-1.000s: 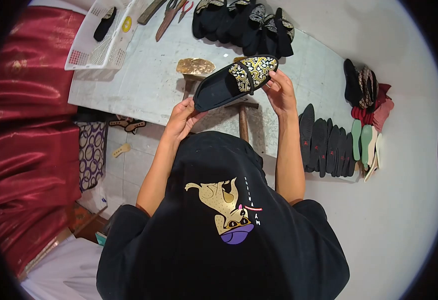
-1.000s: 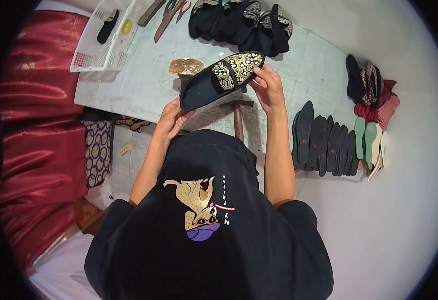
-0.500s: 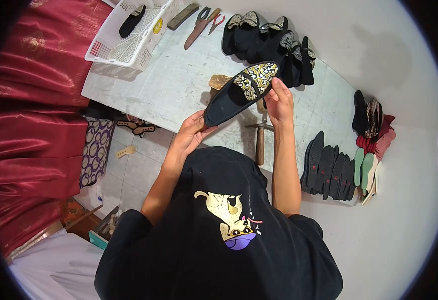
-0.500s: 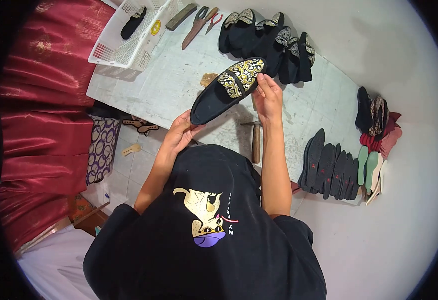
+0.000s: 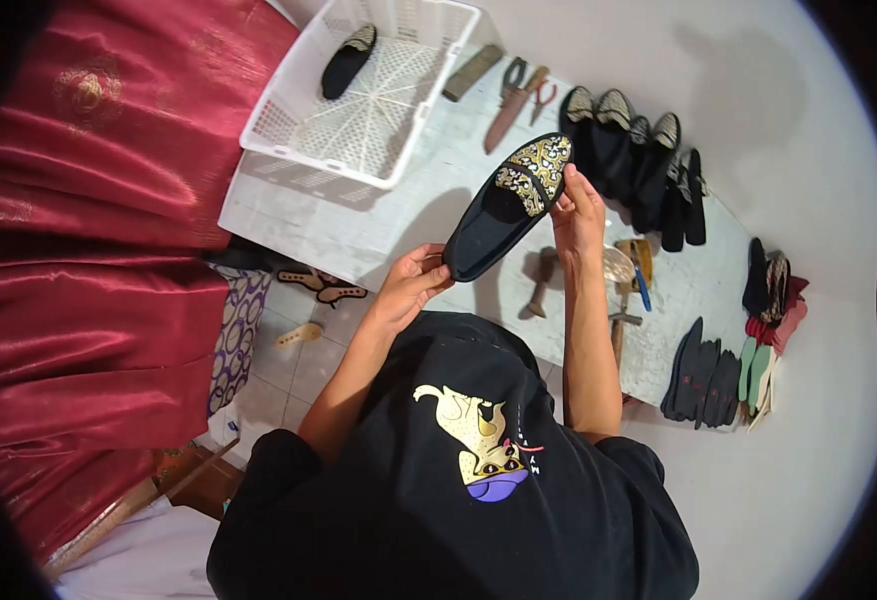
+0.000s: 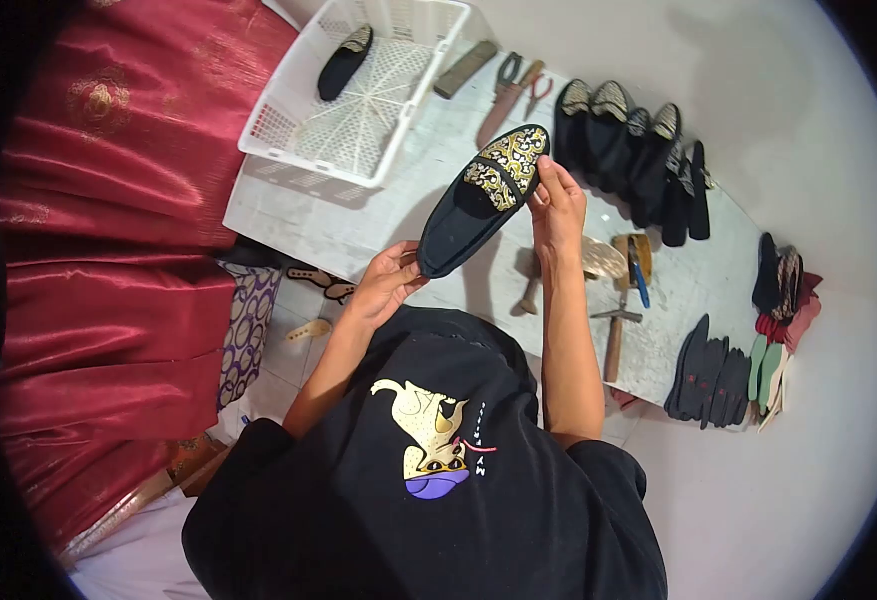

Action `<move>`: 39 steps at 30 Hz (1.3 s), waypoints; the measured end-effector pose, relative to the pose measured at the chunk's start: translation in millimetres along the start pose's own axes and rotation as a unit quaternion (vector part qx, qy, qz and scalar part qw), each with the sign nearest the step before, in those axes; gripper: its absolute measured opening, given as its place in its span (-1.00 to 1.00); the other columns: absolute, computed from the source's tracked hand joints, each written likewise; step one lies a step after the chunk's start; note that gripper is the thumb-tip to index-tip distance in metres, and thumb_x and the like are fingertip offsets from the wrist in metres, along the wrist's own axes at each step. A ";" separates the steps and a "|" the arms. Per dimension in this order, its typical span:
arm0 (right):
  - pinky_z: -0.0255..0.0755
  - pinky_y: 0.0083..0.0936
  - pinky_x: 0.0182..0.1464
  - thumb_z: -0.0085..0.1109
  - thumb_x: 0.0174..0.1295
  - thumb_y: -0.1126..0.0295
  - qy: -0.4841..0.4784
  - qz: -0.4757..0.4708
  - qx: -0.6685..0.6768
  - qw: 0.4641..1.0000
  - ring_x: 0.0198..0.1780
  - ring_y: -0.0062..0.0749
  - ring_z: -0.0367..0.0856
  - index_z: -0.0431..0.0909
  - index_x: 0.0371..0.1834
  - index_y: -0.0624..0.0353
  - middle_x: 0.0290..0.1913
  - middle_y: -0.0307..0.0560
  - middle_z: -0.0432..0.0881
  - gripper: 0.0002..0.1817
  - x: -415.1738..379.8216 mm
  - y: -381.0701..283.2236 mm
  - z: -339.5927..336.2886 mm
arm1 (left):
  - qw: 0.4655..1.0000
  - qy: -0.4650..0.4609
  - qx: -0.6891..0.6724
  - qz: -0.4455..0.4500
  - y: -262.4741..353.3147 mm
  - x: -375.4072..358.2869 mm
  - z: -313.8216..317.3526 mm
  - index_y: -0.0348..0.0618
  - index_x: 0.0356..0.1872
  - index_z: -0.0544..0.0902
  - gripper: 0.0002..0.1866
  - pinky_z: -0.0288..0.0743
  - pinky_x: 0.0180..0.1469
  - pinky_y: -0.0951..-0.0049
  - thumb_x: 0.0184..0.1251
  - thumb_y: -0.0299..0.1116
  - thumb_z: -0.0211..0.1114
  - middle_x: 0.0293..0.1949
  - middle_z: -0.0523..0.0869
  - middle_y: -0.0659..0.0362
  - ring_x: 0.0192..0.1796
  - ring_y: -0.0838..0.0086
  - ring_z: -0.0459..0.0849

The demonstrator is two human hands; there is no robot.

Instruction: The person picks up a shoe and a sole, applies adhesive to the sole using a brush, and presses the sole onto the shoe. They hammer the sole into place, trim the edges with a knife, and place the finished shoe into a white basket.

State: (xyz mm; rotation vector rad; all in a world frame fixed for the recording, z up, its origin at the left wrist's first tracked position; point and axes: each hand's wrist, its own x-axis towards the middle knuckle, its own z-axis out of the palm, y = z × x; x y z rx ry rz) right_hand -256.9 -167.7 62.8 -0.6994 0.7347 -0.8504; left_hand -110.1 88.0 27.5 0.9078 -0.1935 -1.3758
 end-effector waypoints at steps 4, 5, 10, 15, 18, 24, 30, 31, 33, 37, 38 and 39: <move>0.67 -0.55 -0.15 0.36 0.46 0.21 0.013 0.020 -0.039 0.999 -0.18 -0.58 0.77 0.69 0.04 0.20 -0.14 -0.23 0.80 -0.71 15.0 33.2 65.8 | 0.999 -0.016 0.052 -0.007 61.5 -5.0 -37.9 -0.33 0.32 0.52 -0.55 0.65 0.24 0.43 0.49 -0.46 0.39 0.14 0.73 0.07 0.16 0.44 0.74; 0.69 -0.48 -0.13 0.33 0.48 0.18 0.012 0.027 -0.049 0.998 -0.18 -0.53 0.78 0.70 0.03 0.16 -0.14 -0.21 0.81 -0.71 18.5 40.6 77.5 | 0.998 -0.016 0.054 -0.011 76.3 -6.6 -45.8 -0.33 0.32 0.52 -0.55 0.65 0.24 0.43 0.49 -0.46 0.39 0.14 0.73 0.07 0.16 0.44 0.74; 0.71 -0.44 -0.11 0.40 0.43 0.19 -0.003 0.037 -0.056 0.998 -0.05 -0.56 0.75 0.68 0.09 0.20 -0.06 -0.22 0.78 -0.66 41.1 64.2 123.1 | 0.994 -0.018 0.099 -0.051 137.5 -5.3 -75.1 -0.35 0.39 0.52 -0.48 0.61 0.30 0.39 0.47 -0.43 0.41 0.13 0.75 0.11 0.16 0.45 0.74; 0.65 -0.46 -0.07 0.39 0.44 0.20 0.008 0.030 -0.079 0.996 -0.07 -0.58 0.72 0.69 0.10 0.22 -0.07 -0.23 0.77 -0.65 76.2 77.0 154.5 | 0.993 -0.014 0.107 -0.053 177.3 19.5 -95.6 -0.39 0.36 0.52 -0.52 0.60 0.34 0.35 0.51 -0.41 0.35 0.20 0.73 0.07 0.21 0.43 0.73; 0.60 -0.49 -0.05 0.39 0.44 0.20 0.008 0.036 -0.095 0.995 -0.10 -0.58 0.70 0.69 0.12 0.25 -0.08 -0.23 0.77 -0.63 101.0 82.1 169.0 | 0.986 0.006 0.159 -0.057 200.0 36.3 -97.5 -0.39 0.34 0.54 -0.53 0.59 0.35 0.35 0.51 -0.39 0.36 0.20 0.73 0.07 0.21 0.44 0.72; 0.60 -0.47 -0.01 0.34 0.47 0.22 0.025 0.048 -0.144 0.988 -0.11 -0.55 0.67 0.60 0.28 0.34 -0.04 -0.18 0.74 -0.53 156.2 85.9 204.8 | 0.988 0.024 0.136 -0.069 221.0 86.0 -119.6 -0.38 0.33 0.55 -0.53 0.58 0.35 0.37 0.50 -0.39 0.38 0.15 0.74 0.11 0.20 0.46 0.71; 0.57 -0.37 0.03 0.22 0.51 0.31 0.066 0.107 -0.092 0.988 -0.11 -0.42 0.65 0.63 0.20 0.33 -0.07 -0.11 0.74 -0.65 237.8 135.9 222.0 | 0.979 0.079 0.180 -0.060 230.9 150.5 -147.3 -0.36 0.31 0.56 -0.53 0.57 0.37 0.34 0.49 -0.36 0.41 0.18 0.69 0.13 0.19 0.46 0.70; 0.57 -0.39 0.01 0.24 0.49 0.33 0.085 0.104 -0.086 0.987 -0.15 -0.42 0.66 0.65 0.19 0.39 -0.10 -0.08 0.76 -0.64 248.5 144.2 228.4 | 0.979 0.074 0.179 -0.065 235.7 162.8 -148.8 -0.36 0.31 0.56 -0.53 0.57 0.37 0.34 0.49 -0.36 0.41 0.18 0.69 0.13 0.19 0.46 0.70; 0.53 -0.37 0.04 0.25 0.46 0.33 0.122 0.086 -0.141 0.979 -0.10 -0.33 0.67 0.68 0.11 0.42 -0.06 0.02 0.77 -0.65 289.7 183.5 215.1 | 0.965 0.130 0.172 -0.149 245.6 182.1 -149.8 -0.36 0.30 0.55 -0.52 0.58 0.38 0.30 0.46 -0.36 0.43 0.13 0.69 0.14 0.11 0.41 0.72; 0.56 -0.31 0.03 0.23 0.47 0.35 0.177 0.087 -0.195 0.961 -0.10 -0.30 0.70 0.67 0.03 0.42 -0.10 0.04 0.77 -0.70 335.9 217.6 218.1 | 0.964 0.190 0.028 -0.185 243.4 224.6 -171.3 -0.22 0.46 0.38 -0.35 0.56 0.42 0.05 0.41 -0.43 0.45 0.24 0.58 0.05 0.30 0.05 0.56; 0.56 -0.31 0.03 0.23 0.47 0.35 0.178 0.091 -0.196 0.960 -0.10 -0.30 0.70 0.67 0.03 0.42 -0.10 0.04 0.77 -0.70 345.3 223.7 215.9 | 0.959 0.208 -0.002 -0.194 240.1 235.9 -178.2 -0.12 0.55 0.26 -0.25 0.54 0.43 -0.07 0.41 -0.49 0.43 0.34 0.47 0.00 0.40 -0.05 0.42; 0.56 -0.32 0.03 0.24 0.46 0.34 0.181 0.092 -0.238 0.950 -0.11 -0.30 0.70 0.67 0.04 0.43 -0.10 0.03 0.78 -0.68 351.4 224.6 217.3 | 0.957 0.211 -0.004 -0.197 239.0 242.3 -178.2 -0.12 0.55 0.26 -0.25 0.54 0.43 -0.07 0.41 -0.49 0.43 0.34 0.47 0.00 0.40 -0.05 0.42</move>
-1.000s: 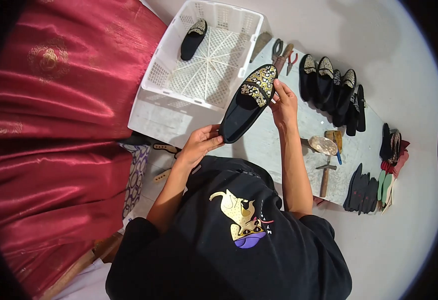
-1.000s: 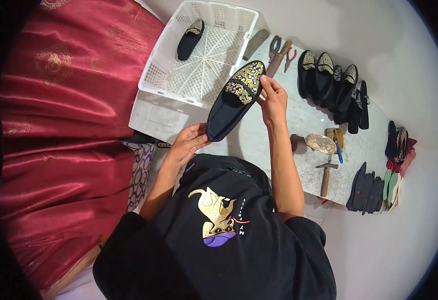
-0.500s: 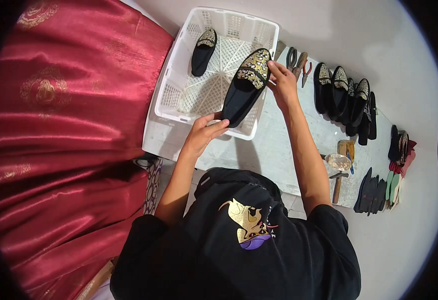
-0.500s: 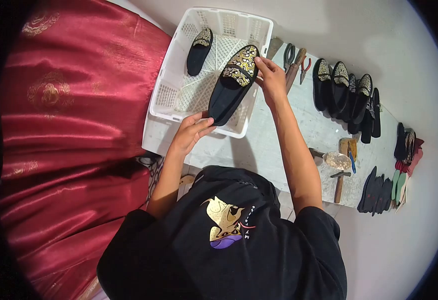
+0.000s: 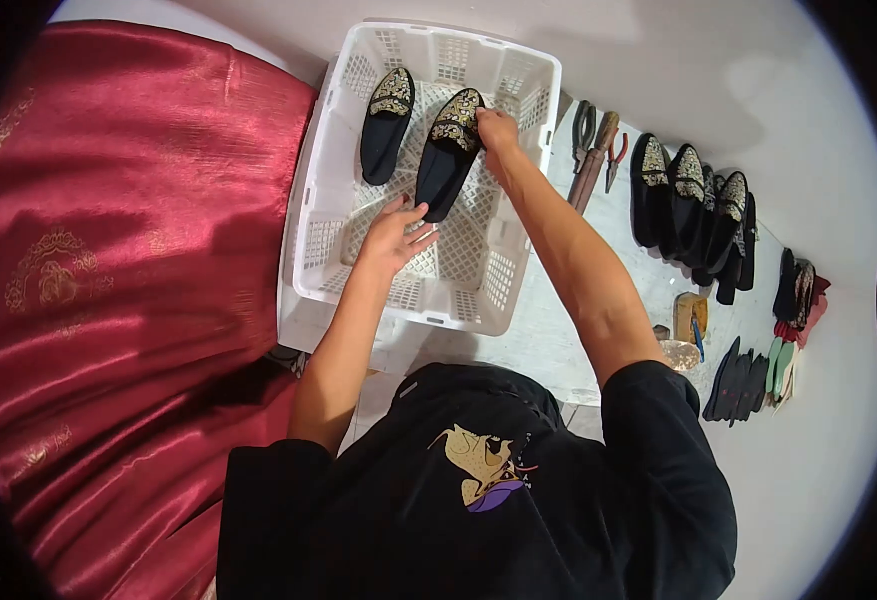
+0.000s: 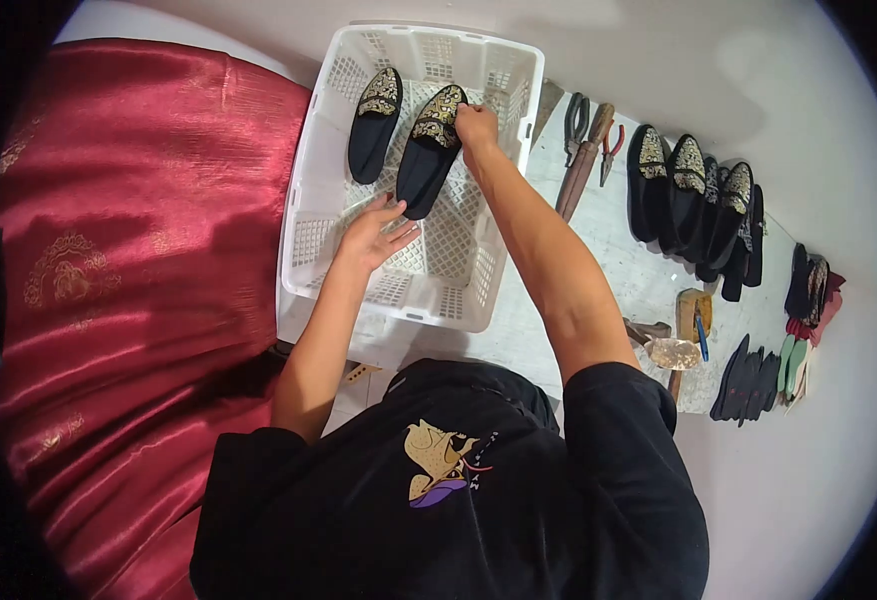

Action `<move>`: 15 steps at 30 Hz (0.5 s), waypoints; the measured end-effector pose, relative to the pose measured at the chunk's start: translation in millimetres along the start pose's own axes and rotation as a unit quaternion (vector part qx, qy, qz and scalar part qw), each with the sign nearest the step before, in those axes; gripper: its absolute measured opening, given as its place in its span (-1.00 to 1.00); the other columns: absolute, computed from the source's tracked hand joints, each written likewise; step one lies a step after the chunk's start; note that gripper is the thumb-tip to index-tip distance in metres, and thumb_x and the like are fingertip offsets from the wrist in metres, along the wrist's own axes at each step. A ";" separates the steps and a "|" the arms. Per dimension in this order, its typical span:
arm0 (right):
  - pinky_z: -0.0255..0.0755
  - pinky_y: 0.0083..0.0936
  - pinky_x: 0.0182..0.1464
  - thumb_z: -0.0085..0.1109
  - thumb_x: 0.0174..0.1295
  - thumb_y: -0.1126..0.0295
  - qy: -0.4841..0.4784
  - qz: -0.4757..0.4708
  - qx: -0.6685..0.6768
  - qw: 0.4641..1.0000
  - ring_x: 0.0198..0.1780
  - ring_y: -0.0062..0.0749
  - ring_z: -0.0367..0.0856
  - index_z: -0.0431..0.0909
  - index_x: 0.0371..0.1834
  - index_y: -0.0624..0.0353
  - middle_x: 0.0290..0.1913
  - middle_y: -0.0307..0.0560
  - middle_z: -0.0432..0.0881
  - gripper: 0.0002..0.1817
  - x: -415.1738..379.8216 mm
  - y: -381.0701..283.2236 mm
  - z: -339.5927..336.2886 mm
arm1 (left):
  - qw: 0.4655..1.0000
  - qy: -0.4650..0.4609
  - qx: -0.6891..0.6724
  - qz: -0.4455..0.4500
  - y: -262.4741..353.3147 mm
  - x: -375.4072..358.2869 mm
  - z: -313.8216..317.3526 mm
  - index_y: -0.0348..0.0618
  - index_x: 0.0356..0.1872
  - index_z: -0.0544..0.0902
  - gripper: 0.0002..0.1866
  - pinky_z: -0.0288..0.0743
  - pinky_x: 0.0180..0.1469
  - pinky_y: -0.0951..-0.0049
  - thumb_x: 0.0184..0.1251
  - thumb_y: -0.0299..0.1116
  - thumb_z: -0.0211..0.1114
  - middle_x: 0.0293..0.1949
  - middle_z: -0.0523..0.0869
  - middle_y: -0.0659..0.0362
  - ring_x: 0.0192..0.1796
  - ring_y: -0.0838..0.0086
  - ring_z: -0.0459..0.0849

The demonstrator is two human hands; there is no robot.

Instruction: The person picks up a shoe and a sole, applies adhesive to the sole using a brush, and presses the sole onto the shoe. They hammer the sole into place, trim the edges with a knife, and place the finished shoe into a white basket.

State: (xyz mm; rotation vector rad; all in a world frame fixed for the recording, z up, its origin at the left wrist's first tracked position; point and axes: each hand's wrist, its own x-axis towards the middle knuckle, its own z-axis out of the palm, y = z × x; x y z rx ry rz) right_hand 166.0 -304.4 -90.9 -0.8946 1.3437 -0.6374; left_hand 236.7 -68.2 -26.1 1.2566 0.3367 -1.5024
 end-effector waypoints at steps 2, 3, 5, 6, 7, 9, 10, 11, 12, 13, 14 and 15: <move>0.55 -0.33 0.02 0.25 0.45 0.32 0.008 0.000 -0.045 0.999 -0.12 -0.30 0.69 0.67 0.05 0.43 -0.10 0.02 0.78 -0.66 10.9 -2.7 6.0 | 0.995 0.069 -0.065 0.000 0.9 10.5 4.6 -0.06 0.52 0.19 -0.21 0.56 0.39 -0.10 0.37 -0.56 0.45 0.36 0.44 -0.07 0.44 0.02 0.39; 0.54 -0.34 0.02 0.26 0.44 0.32 -0.019 0.008 -0.076 0.997 -0.11 -0.31 0.69 0.67 0.08 0.43 -0.09 0.02 0.78 -0.65 21.3 -0.3 7.2 | 0.995 0.073 -0.067 -0.004 -0.7 19.3 1.5 -0.06 0.52 0.19 -0.21 0.56 0.39 -0.10 0.37 -0.56 0.45 0.36 0.44 -0.07 0.44 0.02 0.39; 0.52 -0.39 0.03 0.29 0.42 0.30 -0.063 0.005 -0.119 0.991 -0.10 -0.34 0.68 0.70 0.09 0.43 -0.09 0.02 0.79 -0.62 41.7 4.1 11.1 | 0.989 0.090 -0.115 -0.010 -2.7 37.9 -4.0 -0.02 0.35 0.27 -0.34 0.53 0.41 -0.16 0.36 -0.60 0.43 0.36 0.44 -0.09 0.47 0.03 0.36; 0.52 -0.39 0.03 0.29 0.42 0.30 -0.063 0.010 -0.119 0.991 -0.10 -0.34 0.68 0.70 0.09 0.43 -0.09 0.02 0.79 -0.62 49.0 3.6 13.6 | 0.989 0.094 -0.115 -0.014 -1.6 43.4 -4.0 -0.02 0.35 0.27 -0.34 0.53 0.41 -0.16 0.36 -0.60 0.43 0.36 0.44 -0.09 0.47 0.03 0.36; 0.52 -0.39 0.05 0.29 0.42 0.28 -0.066 -0.011 -0.175 0.982 -0.10 -0.34 0.69 0.72 0.07 0.43 -0.09 0.01 0.79 -0.62 55.2 3.4 15.3 | 0.987 0.095 -0.131 -0.006 -2.1 47.7 -4.1 -0.02 0.28 0.29 -0.40 0.53 0.42 -0.14 0.35 -0.60 0.44 0.34 0.45 -0.09 0.47 0.04 0.37; 0.57 -0.28 0.07 0.37 0.32 0.13 -0.050 -0.065 -0.228 0.970 -0.05 -0.09 0.81 0.81 -0.07 0.28 -0.12 0.16 0.83 -0.61 68.8 9.1 23.0 | 0.984 0.102 -0.146 -0.002 -0.5 54.5 -2.9 -0.02 0.20 0.32 -0.44 0.52 0.43 -0.13 0.35 -0.59 0.45 0.33 0.46 -0.08 0.48 0.04 0.37; 0.57 -0.28 0.07 0.37 0.32 0.13 -0.051 -0.059 -0.228 0.970 -0.05 -0.09 0.81 0.81 -0.07 0.28 -0.12 0.16 0.83 -0.61 74.2 15.6 23.5 | 0.983 0.106 -0.147 0.000 2.2 57.5 -0.8 -0.05 0.20 0.35 -0.47 0.52 0.45 -0.09 0.36 -0.57 0.47 0.31 0.47 -0.04 0.45 0.06 0.40; 0.58 -0.27 0.10 0.38 0.30 0.11 -0.043 -0.072 -0.233 0.969 -0.02 -0.07 0.81 0.81 -0.03 0.25 -0.08 0.17 0.83 -0.59 81.6 18.9 24.7 | 0.983 0.110 -0.148 0.003 3.7 59.3 1.1 -0.08 0.20 0.38 -0.49 0.52 0.46 -0.04 0.37 -0.55 0.48 0.29 0.48 0.00 0.43 0.08 0.44; 0.59 -0.26 0.13 0.39 0.29 0.09 -0.036 -0.084 -0.238 0.967 0.01 -0.04 0.81 0.81 0.00 0.23 -0.04 0.19 0.83 -0.58 83.8 16.8 26.7 | 0.982 0.113 -0.148 0.001 5.0 58.6 4.9 -0.08 0.20 0.38 -0.49 0.52 0.46 -0.04 0.37 -0.55 0.48 0.29 0.48 0.00 0.43 0.08 0.44; 0.60 -0.26 0.17 0.41 0.26 0.07 -0.022 -0.089 -0.268 0.959 0.05 0.00 0.81 0.82 0.02 0.19 -0.02 0.19 0.83 -0.55 85.7 14.7 29.4 | 0.981 0.126 -0.150 0.011 6.6 57.9 8.9 -0.09 0.20 0.38 -0.49 0.51 0.47 -0.03 0.37 -0.56 0.47 0.27 0.50 0.00 0.42 0.08 0.45; 0.60 -0.26 0.17 0.41 0.26 0.07 -0.023 -0.084 -0.267 0.960 0.05 0.00 0.81 0.82 0.02 0.19 -0.02 0.19 0.83 -0.55 85.4 14.3 31.4 | 0.978 0.138 -0.152 0.022 8.3 56.2 11.8 -0.10 0.20 0.38 -0.49 0.50 0.48 -0.01 0.36 -0.58 0.47 0.25 0.53 0.00 0.41 0.07 0.47; 0.60 -0.26 0.17 0.42 0.24 0.06 -0.026 -0.095 -0.267 0.959 0.04 0.00 0.82 0.83 0.00 0.19 -0.04 0.19 0.83 -0.55 83.7 13.2 33.0 | 0.978 0.141 -0.150 0.019 8.1 56.8 11.8 -0.10 0.20 0.38 -0.49 0.50 0.48 -0.01 0.36 -0.58 0.47 0.25 0.53 0.00 0.41 0.07 0.47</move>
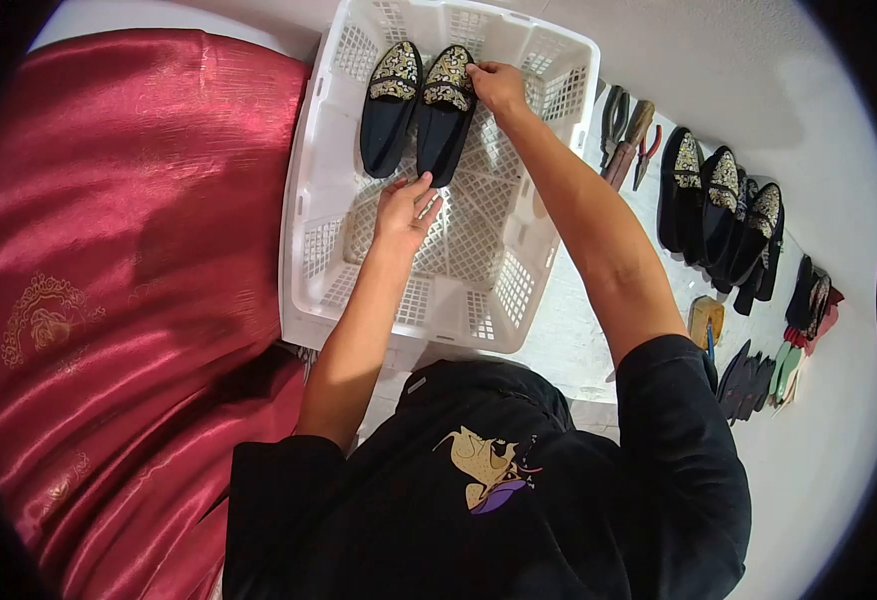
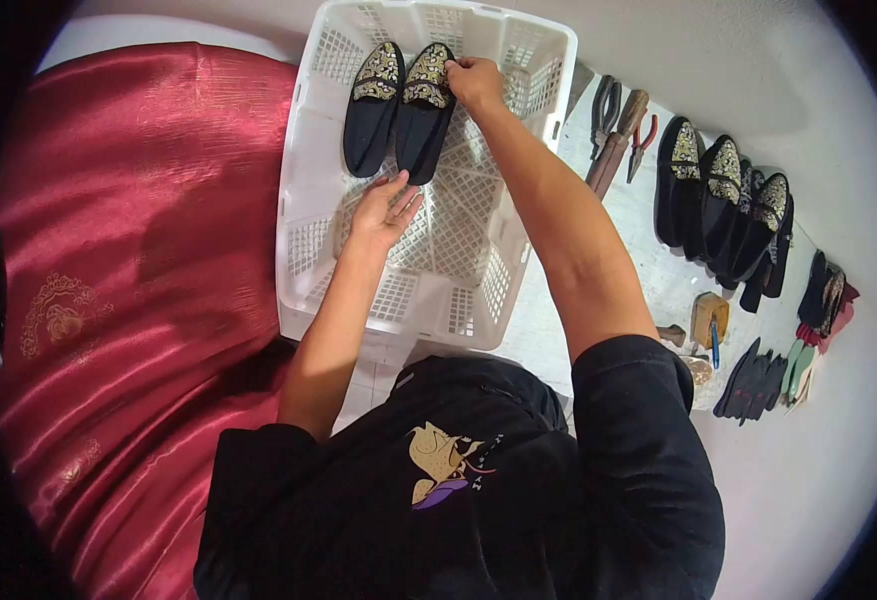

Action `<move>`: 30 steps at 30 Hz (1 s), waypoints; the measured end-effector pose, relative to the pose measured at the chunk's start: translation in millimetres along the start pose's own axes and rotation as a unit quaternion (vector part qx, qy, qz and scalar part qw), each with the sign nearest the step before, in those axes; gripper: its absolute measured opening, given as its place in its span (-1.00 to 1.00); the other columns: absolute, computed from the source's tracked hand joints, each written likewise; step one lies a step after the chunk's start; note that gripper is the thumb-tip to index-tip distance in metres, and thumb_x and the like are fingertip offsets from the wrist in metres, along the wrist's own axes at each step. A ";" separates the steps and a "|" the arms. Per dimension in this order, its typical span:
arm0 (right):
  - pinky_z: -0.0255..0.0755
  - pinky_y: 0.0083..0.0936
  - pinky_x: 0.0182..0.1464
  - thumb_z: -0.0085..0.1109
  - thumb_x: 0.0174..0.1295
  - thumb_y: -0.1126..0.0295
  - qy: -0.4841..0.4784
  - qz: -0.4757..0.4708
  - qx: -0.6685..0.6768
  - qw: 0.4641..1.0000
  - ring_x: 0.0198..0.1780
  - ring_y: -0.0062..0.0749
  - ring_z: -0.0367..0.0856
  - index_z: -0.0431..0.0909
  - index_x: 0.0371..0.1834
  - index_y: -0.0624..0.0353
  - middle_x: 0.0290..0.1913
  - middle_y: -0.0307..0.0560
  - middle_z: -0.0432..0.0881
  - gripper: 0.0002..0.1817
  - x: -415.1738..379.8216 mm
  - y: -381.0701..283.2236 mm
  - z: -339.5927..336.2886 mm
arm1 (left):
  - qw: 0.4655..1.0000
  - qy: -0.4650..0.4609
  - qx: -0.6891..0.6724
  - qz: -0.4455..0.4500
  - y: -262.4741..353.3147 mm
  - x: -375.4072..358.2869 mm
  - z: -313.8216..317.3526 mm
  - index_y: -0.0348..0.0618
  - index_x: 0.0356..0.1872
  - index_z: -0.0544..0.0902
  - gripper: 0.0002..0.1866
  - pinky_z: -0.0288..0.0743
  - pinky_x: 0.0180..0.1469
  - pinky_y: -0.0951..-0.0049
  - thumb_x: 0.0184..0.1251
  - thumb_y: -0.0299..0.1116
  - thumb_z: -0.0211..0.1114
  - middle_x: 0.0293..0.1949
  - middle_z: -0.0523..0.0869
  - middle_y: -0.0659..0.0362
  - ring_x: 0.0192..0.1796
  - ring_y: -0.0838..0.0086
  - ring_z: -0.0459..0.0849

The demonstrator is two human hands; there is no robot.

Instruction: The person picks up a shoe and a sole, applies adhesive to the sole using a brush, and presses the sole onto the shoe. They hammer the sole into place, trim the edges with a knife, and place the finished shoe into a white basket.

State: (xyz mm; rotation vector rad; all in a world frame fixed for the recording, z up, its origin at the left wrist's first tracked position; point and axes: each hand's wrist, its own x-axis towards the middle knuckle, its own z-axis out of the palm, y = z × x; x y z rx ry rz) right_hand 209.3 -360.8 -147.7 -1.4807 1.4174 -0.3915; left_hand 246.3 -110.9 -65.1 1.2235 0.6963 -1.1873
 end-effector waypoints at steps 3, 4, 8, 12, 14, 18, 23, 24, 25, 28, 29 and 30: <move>0.62 -0.26 0.16 0.44 0.20 0.04 0.002 -0.009 -0.017 1.000 0.01 0.00 0.83 0.84 -0.05 0.20 -0.09 0.19 0.84 -0.55 -8.3 -13.8 -4.2 | 1.000 0.004 -0.004 0.007 -2.1 1.8 1.7 -0.11 0.19 0.38 -0.49 0.52 0.47 0.00 0.35 -0.59 0.47 0.24 0.55 0.00 0.41 0.06 0.48; 0.62 -0.27 0.15 0.45 0.18 0.04 0.004 -0.010 -0.033 0.999 -0.01 -0.01 0.83 0.84 -0.07 0.21 -0.11 0.19 0.84 -0.55 -9.2 -15.0 -4.9 | 1.000 0.010 -0.005 0.010 -2.1 2.8 1.7 -0.11 0.18 0.38 -0.50 0.54 0.45 0.03 0.35 -0.59 0.47 0.22 0.56 0.01 0.39 0.07 0.50; 0.63 -0.28 0.14 0.46 0.17 0.05 -0.015 -0.021 -0.027 0.999 -0.02 -0.01 0.84 0.84 -0.08 0.21 -0.12 0.19 0.84 -0.55 -7.5 -15.8 -8.1 | 1.000 0.021 -0.012 0.018 -4.4 10.8 -2.2 -0.14 0.10 0.42 -0.56 0.61 0.39 0.13 0.35 -0.58 0.48 0.16 0.59 0.03 0.33 0.09 0.56; 0.64 -0.28 0.15 0.48 0.16 0.04 0.005 -0.039 -0.082 0.996 -0.02 -0.01 0.84 0.84 -0.08 0.21 -0.12 0.19 0.84 -0.54 -13.0 -21.7 -8.3 | 0.999 0.025 -0.020 0.028 -8.6 20.7 -6.7 -0.17 0.04 0.47 -0.62 0.64 0.35 0.20 0.35 -0.58 0.49 0.11 0.61 0.05 0.27 0.12 0.60; 0.64 -0.28 0.15 0.48 0.15 0.04 0.012 -0.042 -0.083 0.996 -0.01 0.00 0.84 0.84 -0.08 0.22 -0.12 0.19 0.84 -0.53 -14.9 -22.1 -8.6 | 0.999 0.019 -0.021 0.023 -9.5 24.5 -9.6 -0.18 0.02 0.49 -0.65 0.66 0.32 0.25 0.36 -0.56 0.49 0.09 0.63 0.06 0.23 0.14 0.62; 0.63 -0.28 0.17 0.46 0.16 0.01 0.011 -0.049 -0.059 0.997 0.01 0.02 0.83 0.83 -0.04 0.21 -0.12 0.21 0.84 -0.50 -14.7 -15.3 -8.9 | 0.999 0.028 -0.025 0.027 -12.9 27.1 -10.1 -0.17 0.04 0.50 -0.66 0.62 0.36 0.25 0.38 -0.53 0.48 0.09 0.63 0.07 0.24 0.14 0.61; 0.57 -0.27 0.26 0.41 0.20 -0.05 -0.008 -0.034 -0.036 0.999 0.14 0.05 0.78 0.75 0.17 0.23 0.01 0.24 0.81 -0.37 -28.4 -17.6 -15.0 | 0.998 0.015 -0.030 0.045 -20.2 26.1 -9.8 -0.13 0.19 0.46 -0.56 0.46 0.46 0.18 0.41 -0.46 0.48 0.22 0.59 0.08 0.35 0.09 0.54; 0.53 -0.28 0.30 0.40 0.21 -0.06 -0.017 -0.029 -0.031 0.999 0.19 0.05 0.75 0.69 0.24 0.25 0.07 0.24 0.79 -0.32 -33.5 -17.5 -16.1 | 0.998 0.012 -0.030 0.047 -20.1 22.2 -9.0 -0.13 0.19 0.46 -0.56 0.46 0.46 0.18 0.41 -0.46 0.48 0.22 0.59 0.08 0.35 0.09 0.54; 0.50 -0.28 0.34 0.38 0.22 -0.08 -0.025 -0.024 -0.025 0.999 0.24 0.05 0.72 0.64 0.31 0.27 0.13 0.25 0.77 -0.26 -38.7 -17.4 -17.6 | 0.999 0.002 -0.020 0.049 -19.8 17.7 -8.4 -0.12 0.24 0.44 -0.50 0.42 0.48 0.15 0.40 -0.44 0.50 0.29 0.55 0.06 0.40 0.08 0.48; 0.47 -0.25 0.38 0.40 0.22 -0.03 -0.039 -0.004 0.048 0.998 0.30 0.07 0.67 0.53 0.41 0.34 0.25 0.29 0.69 -0.20 -52.4 -4.7 -14.5 | 0.998 0.005 0.004 0.061 -18.7 0.9 -3.8 -0.11 0.33 0.39 -0.40 0.30 0.53 0.10 0.37 -0.42 0.53 0.40 0.46 0.04 0.52 0.07 0.33; 0.46 -0.24 0.38 0.41 0.22 0.00 -0.033 -0.004 0.091 0.995 0.31 0.09 0.66 0.51 0.41 0.36 0.28 0.30 0.67 -0.20 -53.7 -1.2 -12.4 | 0.997 0.022 0.016 0.071 -17.7 -5.7 -1.7 -0.10 0.36 0.36 -0.35 0.23 0.56 0.07 0.35 -0.41 0.54 0.45 0.42 0.02 0.58 0.07 0.24; 0.44 -0.25 0.40 0.40 0.22 0.05 -0.036 0.002 0.095 0.995 0.35 0.07 0.62 0.48 0.43 0.40 0.33 0.31 0.62 -0.19 -77.6 -16.7 -25.9 | 0.997 0.018 0.016 0.075 -17.5 -13.2 -1.0 -0.10 0.36 0.36 -0.35 0.23 0.56 0.07 0.35 -0.41 0.54 0.45 0.42 0.02 0.58 0.07 0.24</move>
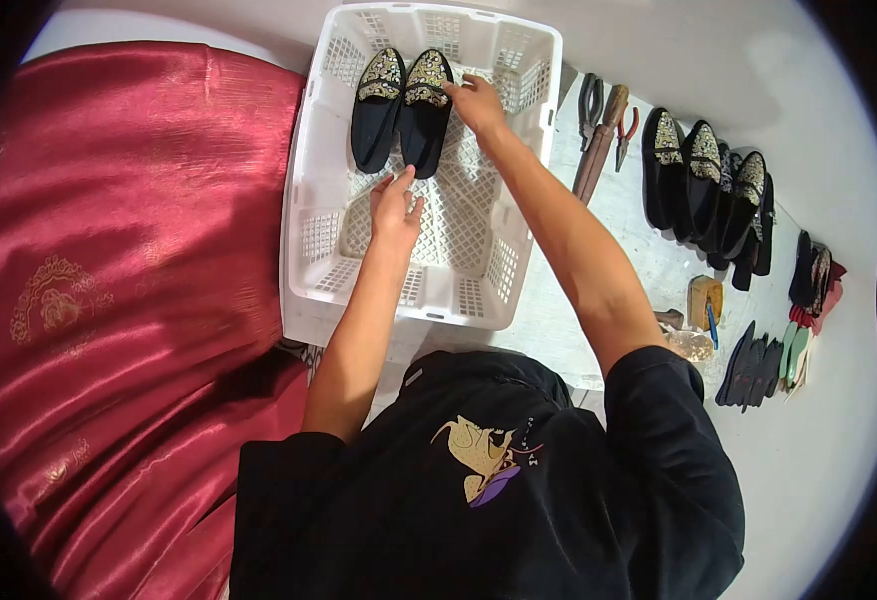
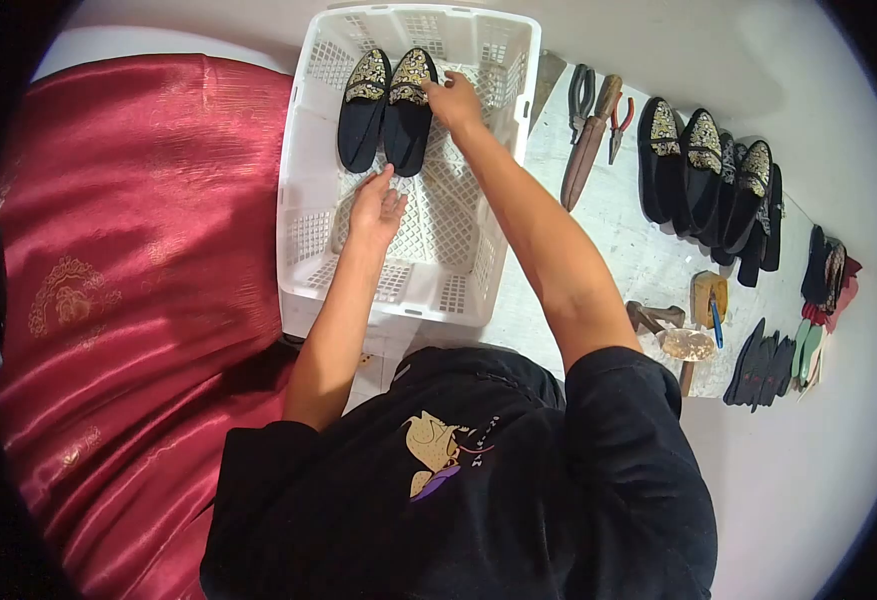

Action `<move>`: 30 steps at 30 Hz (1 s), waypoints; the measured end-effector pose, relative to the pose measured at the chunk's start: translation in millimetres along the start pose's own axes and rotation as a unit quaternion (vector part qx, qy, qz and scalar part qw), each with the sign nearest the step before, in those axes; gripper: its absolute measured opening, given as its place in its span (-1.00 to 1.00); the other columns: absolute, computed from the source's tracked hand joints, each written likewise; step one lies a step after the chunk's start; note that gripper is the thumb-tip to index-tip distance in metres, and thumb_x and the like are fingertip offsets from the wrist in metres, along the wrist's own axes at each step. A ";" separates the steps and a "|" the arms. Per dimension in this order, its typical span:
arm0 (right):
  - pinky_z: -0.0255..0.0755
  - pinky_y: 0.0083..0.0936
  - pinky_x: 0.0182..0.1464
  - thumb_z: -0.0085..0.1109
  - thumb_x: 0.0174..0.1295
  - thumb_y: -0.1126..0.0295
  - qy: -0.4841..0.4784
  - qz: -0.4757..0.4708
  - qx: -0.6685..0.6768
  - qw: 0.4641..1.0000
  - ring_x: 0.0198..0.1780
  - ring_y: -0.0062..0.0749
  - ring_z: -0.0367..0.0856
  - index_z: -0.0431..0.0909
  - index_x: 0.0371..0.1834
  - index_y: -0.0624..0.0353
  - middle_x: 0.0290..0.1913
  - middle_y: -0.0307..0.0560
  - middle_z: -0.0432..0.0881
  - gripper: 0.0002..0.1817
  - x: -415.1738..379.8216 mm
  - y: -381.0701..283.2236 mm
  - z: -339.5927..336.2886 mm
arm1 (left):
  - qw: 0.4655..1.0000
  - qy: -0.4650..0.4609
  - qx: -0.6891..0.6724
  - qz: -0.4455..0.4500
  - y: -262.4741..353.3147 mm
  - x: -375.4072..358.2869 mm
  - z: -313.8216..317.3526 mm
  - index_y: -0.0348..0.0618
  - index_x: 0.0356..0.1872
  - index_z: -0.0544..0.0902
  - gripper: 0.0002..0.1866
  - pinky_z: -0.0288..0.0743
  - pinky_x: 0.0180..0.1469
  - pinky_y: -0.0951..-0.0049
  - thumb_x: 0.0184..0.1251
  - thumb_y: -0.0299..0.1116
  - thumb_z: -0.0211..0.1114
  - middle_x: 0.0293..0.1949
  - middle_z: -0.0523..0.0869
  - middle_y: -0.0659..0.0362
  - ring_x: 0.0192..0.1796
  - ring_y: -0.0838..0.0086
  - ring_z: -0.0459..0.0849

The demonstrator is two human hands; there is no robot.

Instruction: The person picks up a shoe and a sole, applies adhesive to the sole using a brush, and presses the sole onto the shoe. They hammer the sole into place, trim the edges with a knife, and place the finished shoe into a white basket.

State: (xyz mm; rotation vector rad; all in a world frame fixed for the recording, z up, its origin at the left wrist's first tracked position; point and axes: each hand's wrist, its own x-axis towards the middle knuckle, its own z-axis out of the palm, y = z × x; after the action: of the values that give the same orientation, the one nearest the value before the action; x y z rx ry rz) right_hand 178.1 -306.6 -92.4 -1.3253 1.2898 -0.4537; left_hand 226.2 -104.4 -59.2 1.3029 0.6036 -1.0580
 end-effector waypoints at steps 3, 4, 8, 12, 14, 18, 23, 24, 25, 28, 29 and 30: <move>0.33 -0.28 0.48 0.39 0.32 0.21 -0.013 -0.029 0.055 0.998 0.47 -0.05 0.50 0.42 0.47 0.43 0.43 0.29 0.54 -0.26 -46.2 -11.3 -11.0 | 0.998 -0.026 0.003 0.060 -0.3 -26.7 -3.1 -0.11 0.41 0.31 -0.28 0.14 0.59 0.04 0.33 -0.42 0.54 0.50 0.36 0.01 0.64 0.07 0.09; 0.27 -0.27 0.53 0.38 0.33 0.24 -0.032 -0.037 0.090 0.995 0.51 -0.03 0.44 0.43 0.47 0.42 0.46 0.27 0.51 -0.29 -70.6 -21.0 -20.5 | 0.995 -0.049 -0.001 0.082 -1.7 -36.7 -4.7 -0.06 0.34 0.33 -0.34 0.16 0.58 0.04 0.33 -0.43 0.54 0.45 0.38 0.03 0.58 0.22 0.21; 0.51 -0.36 0.29 0.40 0.30 0.31 -0.029 -0.078 0.149 0.985 0.28 -0.17 0.67 0.52 0.40 0.37 0.33 0.19 0.64 -0.38 -145.2 -23.8 -51.2 | 0.979 -0.126 -0.006 0.157 -15.8 -99.1 0.0 -0.09 0.33 0.35 -0.43 0.20 0.59 0.05 0.42 -0.44 0.46 0.45 0.40 0.00 0.58 0.22 0.28; 0.48 -0.29 0.34 0.37 0.34 0.32 -0.028 -0.127 0.178 0.975 0.33 -0.11 0.63 0.53 0.41 0.26 0.36 0.13 0.63 -0.42 -217.4 -17.0 -94.9 | 0.953 -0.192 0.018 0.234 -51.3 -161.8 7.8 -0.11 0.26 0.38 -0.56 0.33 0.54 0.14 0.51 -0.40 0.38 0.40 0.43 0.05 0.49 0.37 0.41; 0.48 -0.26 0.35 0.35 0.35 0.34 -0.012 -0.149 0.182 0.972 0.35 -0.07 0.61 0.55 0.39 0.27 0.35 0.12 0.64 -0.45 -251.2 -10.7 -119.3 | 0.940 -0.223 0.031 0.256 -72.2 -188.9 11.2 -0.13 0.25 0.39 -0.60 0.34 0.54 0.18 0.54 -0.39 0.35 0.41 0.42 0.06 0.47 0.34 0.43; 0.55 -0.21 0.34 0.33 0.37 0.38 0.032 -0.175 0.156 0.972 0.37 -0.05 0.60 0.56 0.36 0.27 0.31 0.11 0.65 -0.50 -313.2 -0.6 -173.1 | 0.926 -0.279 0.051 0.250 -119.1 -231.0 15.7 -0.19 0.29 0.38 -0.58 0.44 0.45 0.27 0.55 -0.41 0.34 0.41 0.39 0.04 0.42 0.34 0.48; 0.55 -0.28 0.34 0.33 0.38 0.39 0.074 -0.179 0.170 0.966 0.37 -0.11 0.60 0.56 0.35 0.26 0.31 0.09 0.65 -0.52 -360.9 37.8 -242.8 | 0.895 -0.358 0.100 0.244 -184.8 -263.3 23.5 -0.22 0.27 0.40 -0.60 0.50 0.39 0.30 0.55 -0.42 0.32 0.41 0.41 0.03 0.49 0.22 0.46; 0.55 -0.28 0.34 0.33 0.38 0.40 0.089 -0.174 0.174 0.965 0.37 -0.12 0.60 0.56 0.35 0.26 0.31 0.09 0.64 -0.52 -368.7 45.2 -256.8 | 0.891 -0.369 0.121 0.234 -196.9 -269.2 26.0 -0.21 0.27 0.40 -0.59 0.50 0.38 0.29 0.55 -0.40 0.33 0.41 0.42 0.03 0.48 0.22 0.47; 0.54 -0.29 0.34 0.33 0.38 0.40 0.104 -0.169 0.177 0.964 0.37 -0.14 0.60 0.57 0.34 0.26 0.31 0.09 0.64 -0.53 -375.6 53.4 -270.9 | 0.887 -0.380 0.141 0.222 -209.7 -274.1 29.1 -0.21 0.27 0.41 -0.59 0.51 0.38 0.29 0.55 -0.38 0.34 0.40 0.42 0.02 0.47 0.21 0.48; 0.54 -0.29 0.35 0.33 0.39 0.41 0.134 -0.177 0.174 0.959 0.35 -0.16 0.61 0.57 0.33 0.26 0.30 0.07 0.64 -0.54 -387.1 85.0 -313.3 | 0.875 -0.401 0.171 0.210 -247.7 -283.9 42.4 -0.17 0.24 0.42 -0.62 0.52 0.39 0.23 0.55 -0.37 0.34 0.38 0.45 0.02 0.43 0.25 0.52; 0.54 -0.28 0.36 0.33 0.39 0.41 0.142 -0.181 0.167 0.959 0.35 -0.17 0.61 0.57 0.33 0.25 0.30 0.06 0.64 -0.54 -390.5 95.6 -328.8 | 0.869 -0.408 0.191 0.204 -260.4 -288.0 47.3 -0.15 0.22 0.42 -0.65 0.52 0.43 0.18 0.56 -0.39 0.32 0.37 0.46 0.03 0.41 0.28 0.53; 0.56 -0.32 0.30 0.33 0.36 0.44 0.168 -0.192 0.140 0.957 0.26 -0.21 0.66 0.62 0.26 0.27 0.23 0.04 0.68 -0.59 -397.1 100.5 -343.6 | 0.864 -0.415 0.202 0.201 -274.7 -289.0 53.1 -0.16 0.21 0.45 -0.67 0.54 0.41 0.21 0.57 -0.38 0.32 0.37 0.48 0.03 0.39 0.30 0.55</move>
State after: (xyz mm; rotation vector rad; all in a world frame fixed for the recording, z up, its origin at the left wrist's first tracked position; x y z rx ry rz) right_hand -283.1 -92.7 73.2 -1.2909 1.1811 -1.1342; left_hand -151.3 -54.3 70.1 1.0983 -0.5506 -1.2870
